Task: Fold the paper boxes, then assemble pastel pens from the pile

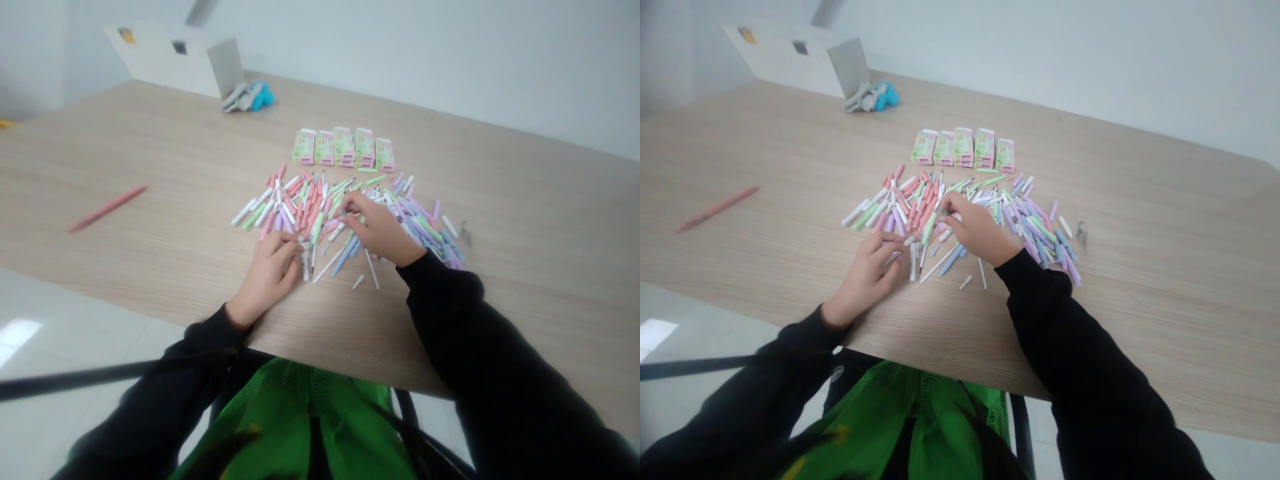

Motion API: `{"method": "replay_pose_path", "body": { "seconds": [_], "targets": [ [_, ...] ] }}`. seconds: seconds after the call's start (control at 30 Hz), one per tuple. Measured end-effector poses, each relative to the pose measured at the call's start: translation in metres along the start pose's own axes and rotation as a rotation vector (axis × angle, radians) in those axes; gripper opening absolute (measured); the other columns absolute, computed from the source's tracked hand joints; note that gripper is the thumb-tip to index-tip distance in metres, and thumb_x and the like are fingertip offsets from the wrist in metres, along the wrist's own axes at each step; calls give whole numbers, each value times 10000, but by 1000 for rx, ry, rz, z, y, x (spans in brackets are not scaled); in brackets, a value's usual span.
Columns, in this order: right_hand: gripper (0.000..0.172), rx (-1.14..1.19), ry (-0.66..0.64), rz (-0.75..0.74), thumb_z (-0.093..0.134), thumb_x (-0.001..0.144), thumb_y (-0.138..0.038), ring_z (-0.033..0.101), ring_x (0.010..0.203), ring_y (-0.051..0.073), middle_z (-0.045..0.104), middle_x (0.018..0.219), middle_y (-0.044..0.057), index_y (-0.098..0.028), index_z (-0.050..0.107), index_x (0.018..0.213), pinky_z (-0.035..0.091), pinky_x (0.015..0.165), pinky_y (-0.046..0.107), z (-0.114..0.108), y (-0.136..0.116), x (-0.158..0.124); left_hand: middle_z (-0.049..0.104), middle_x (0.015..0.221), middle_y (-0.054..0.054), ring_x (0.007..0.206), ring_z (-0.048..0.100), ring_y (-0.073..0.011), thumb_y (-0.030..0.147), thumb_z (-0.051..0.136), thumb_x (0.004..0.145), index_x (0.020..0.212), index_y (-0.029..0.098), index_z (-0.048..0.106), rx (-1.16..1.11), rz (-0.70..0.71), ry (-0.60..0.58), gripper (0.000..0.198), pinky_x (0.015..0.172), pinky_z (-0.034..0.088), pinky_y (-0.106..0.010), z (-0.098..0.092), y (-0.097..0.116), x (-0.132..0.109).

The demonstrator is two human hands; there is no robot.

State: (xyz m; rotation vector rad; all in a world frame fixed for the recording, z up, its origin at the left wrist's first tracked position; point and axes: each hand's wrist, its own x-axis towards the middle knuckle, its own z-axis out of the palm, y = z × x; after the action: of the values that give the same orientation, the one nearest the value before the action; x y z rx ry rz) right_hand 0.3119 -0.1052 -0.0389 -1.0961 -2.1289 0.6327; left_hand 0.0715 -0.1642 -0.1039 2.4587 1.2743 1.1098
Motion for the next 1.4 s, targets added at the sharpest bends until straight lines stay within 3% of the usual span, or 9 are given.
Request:
{"method": "replay_pose_path", "body": {
  "seconds": [0.1,0.17,0.33,0.47,0.57,0.73,0.97,1.2,1.4],
  "targets": [
    [147,387,254,125,647,911,-318,682,841,181,687,840,-6,-243,535,971,547,795,361,-18,-20,-9,614,1095,-123,1071,594,-276,144,484,919,991,176,645,-69,7,8,179,932,491,-482,0,1,3],
    [247,563,327,171,712,874,-405,707,843,178,710,823,-8,-248,538,952,577,784,353,-23,-30,-17,617,1083,-119,1073,595,-266,155,483,932,992,175,642,-160,-20,16,171,949,494,-473,1,4,6],
    [342,784,357,279,778,825,-472,752,883,180,777,889,9,-240,555,940,627,811,356,-18,-36,-41,666,1045,-77,962,629,-215,262,549,962,1060,208,646,-507,-208,-38,148,889,529,-411,1,26,12],
    [271,881,335,351,744,869,-438,761,901,174,792,986,36,-221,606,954,632,847,353,-16,-36,-57,705,982,-40,865,683,-169,283,615,954,1256,242,635,-970,-268,-229,306,846,560,-346,-5,47,15],
    [222,921,342,395,708,900,-420,758,904,164,791,1016,43,-214,636,936,627,861,333,-18,-40,-65,747,1015,-45,855,716,-159,253,671,924,1301,232,638,-1177,-281,-337,379,861,578,-333,-10,59,15],
    [148,976,390,409,720,893,-364,750,912,146,792,994,8,-232,657,908,611,899,313,-18,-49,-74,779,1014,-69,846,731,-146,157,720,883,1316,169,647,-1239,-342,-372,439,845,591,-296,-11,75,10],
    [87,1117,366,479,712,892,-308,745,900,141,784,918,-6,-223,725,881,600,928,291,-12,-48,-80,756,1230,-83,994,743,-175,177,641,960,1455,306,560,-1397,-171,-410,518,943,571,-322,-15,76,2],
    [137,1081,384,495,675,919,-344,728,945,145,769,938,6,-221,696,861,586,948,305,-6,-50,-82,795,1123,-41,993,756,-146,189,690,934,1376,342,613,-1403,-232,-376,474,942,572,-263,-14,78,4],
    [156,1031,381,444,678,916,-372,727,909,159,744,920,2,-232,641,856,607,906,344,-7,-55,-83,782,1161,-29,1023,755,-154,195,701,927,1368,374,617,-1369,-244,-413,483,954,572,-270,-16,80,-1]
  ]
}}
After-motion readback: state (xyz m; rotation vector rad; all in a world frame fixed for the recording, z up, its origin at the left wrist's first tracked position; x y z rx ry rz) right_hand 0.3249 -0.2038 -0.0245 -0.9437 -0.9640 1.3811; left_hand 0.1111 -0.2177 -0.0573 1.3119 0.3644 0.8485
